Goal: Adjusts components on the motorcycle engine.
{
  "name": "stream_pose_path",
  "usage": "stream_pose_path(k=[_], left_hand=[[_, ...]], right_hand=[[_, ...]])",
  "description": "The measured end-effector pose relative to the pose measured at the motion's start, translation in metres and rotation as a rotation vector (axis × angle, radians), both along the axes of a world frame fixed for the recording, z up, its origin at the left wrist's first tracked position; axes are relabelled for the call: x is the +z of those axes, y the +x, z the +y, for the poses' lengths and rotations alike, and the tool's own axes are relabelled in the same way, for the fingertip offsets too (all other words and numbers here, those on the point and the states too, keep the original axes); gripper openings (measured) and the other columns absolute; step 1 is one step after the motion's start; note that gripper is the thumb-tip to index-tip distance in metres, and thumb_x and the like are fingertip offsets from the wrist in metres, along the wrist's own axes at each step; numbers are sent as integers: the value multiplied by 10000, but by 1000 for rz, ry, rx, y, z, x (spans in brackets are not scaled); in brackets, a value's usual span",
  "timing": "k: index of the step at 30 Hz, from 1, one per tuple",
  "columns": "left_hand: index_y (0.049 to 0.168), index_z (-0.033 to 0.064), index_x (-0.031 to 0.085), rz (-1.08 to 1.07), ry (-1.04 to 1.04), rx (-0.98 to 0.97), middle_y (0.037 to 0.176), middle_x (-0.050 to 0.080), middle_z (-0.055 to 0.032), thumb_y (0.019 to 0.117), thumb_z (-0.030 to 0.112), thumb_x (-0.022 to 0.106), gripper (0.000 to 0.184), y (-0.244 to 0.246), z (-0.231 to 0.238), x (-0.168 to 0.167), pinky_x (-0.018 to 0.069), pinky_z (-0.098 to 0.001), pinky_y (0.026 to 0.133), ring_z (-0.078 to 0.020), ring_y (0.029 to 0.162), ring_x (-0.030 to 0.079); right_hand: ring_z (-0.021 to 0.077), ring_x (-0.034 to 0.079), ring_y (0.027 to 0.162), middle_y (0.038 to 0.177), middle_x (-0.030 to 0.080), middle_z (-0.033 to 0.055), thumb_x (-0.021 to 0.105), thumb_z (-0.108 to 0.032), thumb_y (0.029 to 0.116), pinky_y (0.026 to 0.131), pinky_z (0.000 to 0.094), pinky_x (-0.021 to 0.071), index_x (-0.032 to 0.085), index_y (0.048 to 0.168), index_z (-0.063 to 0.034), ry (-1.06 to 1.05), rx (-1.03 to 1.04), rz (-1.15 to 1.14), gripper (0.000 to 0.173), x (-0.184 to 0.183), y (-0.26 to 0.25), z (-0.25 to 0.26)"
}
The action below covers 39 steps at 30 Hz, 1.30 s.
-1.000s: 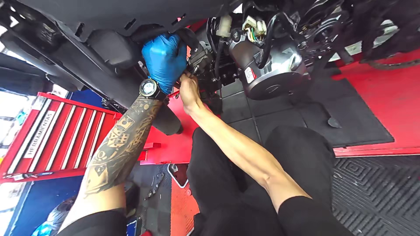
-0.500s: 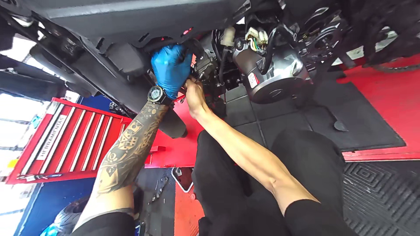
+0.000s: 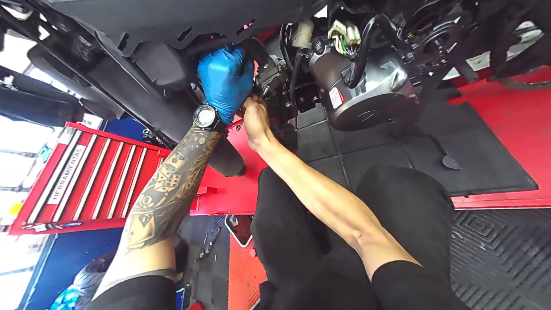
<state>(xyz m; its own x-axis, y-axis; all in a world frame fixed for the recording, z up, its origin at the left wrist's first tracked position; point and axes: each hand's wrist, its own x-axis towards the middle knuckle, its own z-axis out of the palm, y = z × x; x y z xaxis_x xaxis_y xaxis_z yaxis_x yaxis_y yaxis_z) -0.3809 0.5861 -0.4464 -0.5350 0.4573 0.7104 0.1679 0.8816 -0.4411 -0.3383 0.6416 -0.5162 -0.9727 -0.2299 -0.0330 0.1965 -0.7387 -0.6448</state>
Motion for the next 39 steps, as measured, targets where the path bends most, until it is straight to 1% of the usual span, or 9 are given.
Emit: stream_pose_path(k=[3,5,11,17,19,24,27,31,39], left_hand=[[887,111,780,-51,-35,11,902,762,-137,992,225,608,231,2,-1,3,562,-484,734,-310,867,743],[923,132,797,-57,-7,-14,940,775,-122,970,268,654,203,2,-3,3,568,-471,766,-289,888,748],[877,129,806,25,104,-111,865,774,-96,912,222,732,123,-1,-4,-2,563,-390,731,-223,830,745],[868,104,773,-30,6,-1,819,748,-130,975,238,613,235,0,-3,2,556,-470,673,-289,787,741],[850,92,762,-19,-50,1,792,734,-141,986,219,589,254,0,-4,3,542,-481,626,-308,759,735],[929,130,790,-21,-31,-42,884,764,-119,954,290,686,193,1,-7,3,569,-447,714,-279,828,744],[900,113,802,25,74,-114,877,772,-114,909,233,747,133,2,-6,0,572,-407,757,-252,846,746],[845,82,784,47,110,-82,777,745,-124,897,236,739,168,2,-2,-1,564,-408,714,-259,769,735],[908,120,805,22,47,-34,851,761,-117,926,230,676,170,0,-2,-2,561,-435,712,-273,821,742]], right_hand=[[154,665,912,887,663,88,373,-132,1062,829,381,572,628,906,-28,3,-28,16,317,-2,-1,-5],[154,655,899,872,648,83,367,-127,1060,825,376,564,612,881,-33,10,-25,30,318,-2,-1,-5],[147,666,941,926,672,86,367,-116,1062,868,370,569,660,990,-12,-18,-12,27,319,-2,0,-2],[156,669,935,894,663,90,369,-119,1053,873,386,567,626,924,-29,-9,-30,42,302,-4,-2,-5],[164,683,951,919,680,99,373,-114,1057,892,391,579,641,962,-14,-31,-18,46,302,-4,-2,-4],[165,689,970,972,696,111,370,-116,1056,900,386,581,664,1025,9,-41,9,52,321,-2,-3,1],[162,683,963,979,692,102,366,-143,1062,879,393,583,665,1030,-5,-18,21,64,331,-2,1,4],[164,673,972,959,683,103,372,-131,1051,895,393,568,660,1006,-6,11,-3,61,317,-3,-1,0],[175,683,981,980,690,113,320,-126,1074,909,394,576,655,1052,4,-38,-22,51,359,-4,-2,-3]])
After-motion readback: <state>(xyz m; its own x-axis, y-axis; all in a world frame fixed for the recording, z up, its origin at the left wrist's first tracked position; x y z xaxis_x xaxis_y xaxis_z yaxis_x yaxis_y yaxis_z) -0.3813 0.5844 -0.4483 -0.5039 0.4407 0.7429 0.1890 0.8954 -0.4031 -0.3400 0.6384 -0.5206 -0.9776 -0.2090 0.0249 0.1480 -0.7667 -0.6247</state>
